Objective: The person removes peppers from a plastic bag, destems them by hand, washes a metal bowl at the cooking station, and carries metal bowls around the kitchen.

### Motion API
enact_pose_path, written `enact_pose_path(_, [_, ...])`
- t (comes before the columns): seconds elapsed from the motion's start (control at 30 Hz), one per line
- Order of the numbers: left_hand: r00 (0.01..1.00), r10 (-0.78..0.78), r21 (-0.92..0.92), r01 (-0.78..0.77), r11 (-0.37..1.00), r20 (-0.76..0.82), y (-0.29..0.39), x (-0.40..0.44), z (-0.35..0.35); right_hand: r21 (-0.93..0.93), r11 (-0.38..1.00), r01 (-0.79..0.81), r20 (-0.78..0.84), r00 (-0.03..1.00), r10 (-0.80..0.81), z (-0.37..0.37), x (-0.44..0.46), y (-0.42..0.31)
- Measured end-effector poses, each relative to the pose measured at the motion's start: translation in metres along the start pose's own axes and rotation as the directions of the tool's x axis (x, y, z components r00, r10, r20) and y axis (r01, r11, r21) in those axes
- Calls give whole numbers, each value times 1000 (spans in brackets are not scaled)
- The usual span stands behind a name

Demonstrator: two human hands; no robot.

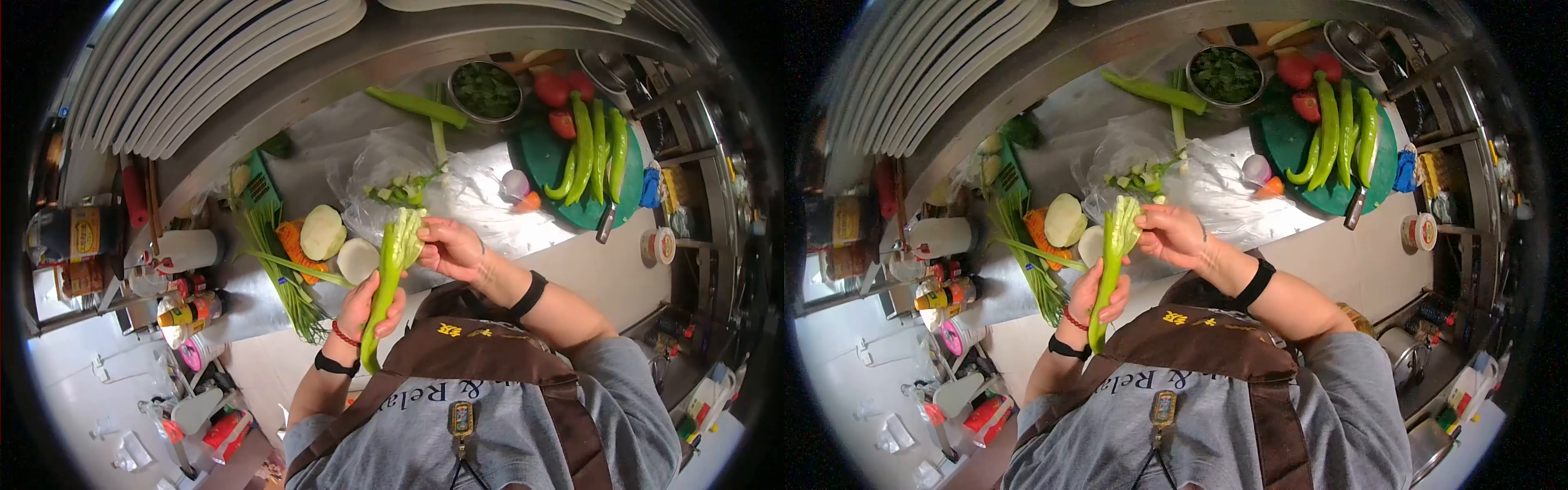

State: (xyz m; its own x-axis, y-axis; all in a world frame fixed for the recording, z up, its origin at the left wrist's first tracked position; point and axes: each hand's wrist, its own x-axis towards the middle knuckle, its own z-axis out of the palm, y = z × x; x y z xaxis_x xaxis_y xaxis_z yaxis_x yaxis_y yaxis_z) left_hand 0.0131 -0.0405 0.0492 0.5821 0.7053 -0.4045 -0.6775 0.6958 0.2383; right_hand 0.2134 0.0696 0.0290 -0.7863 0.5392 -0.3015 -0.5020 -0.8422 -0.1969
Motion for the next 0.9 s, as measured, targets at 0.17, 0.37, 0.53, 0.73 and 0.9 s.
enact_pose_path(0.17, [987, 11, 248, 29, 968, -160, 22, 11, 18, -56, 973, 222, -128, 965, -228, 0, -6, 0])
enact_pose_path(0.37, [919, 121, -160, -193, 968, -376, 28, 44, -17, -944, 285, 165, -80, 725, -684, -23, 7, -59])
enact_pose_path(0.53, [730, 443, 211, -393, 895, -520, 33, 97, 34, -1000, 9, -28, -30, 898, -440, -50, -6, -55])
enact_pose_path(0.73, [864, 494, 788, -238, 568, -95, 29, 228, 65, -879, 424, 219, -108, 774, -624, -41, -57, -85])
enact_pose_path(0.9, [790, 552, 703, 232, -672, 267, 91, 323, 9, -988, 33, -150, -49, 110, -993, -73, -145, -204])
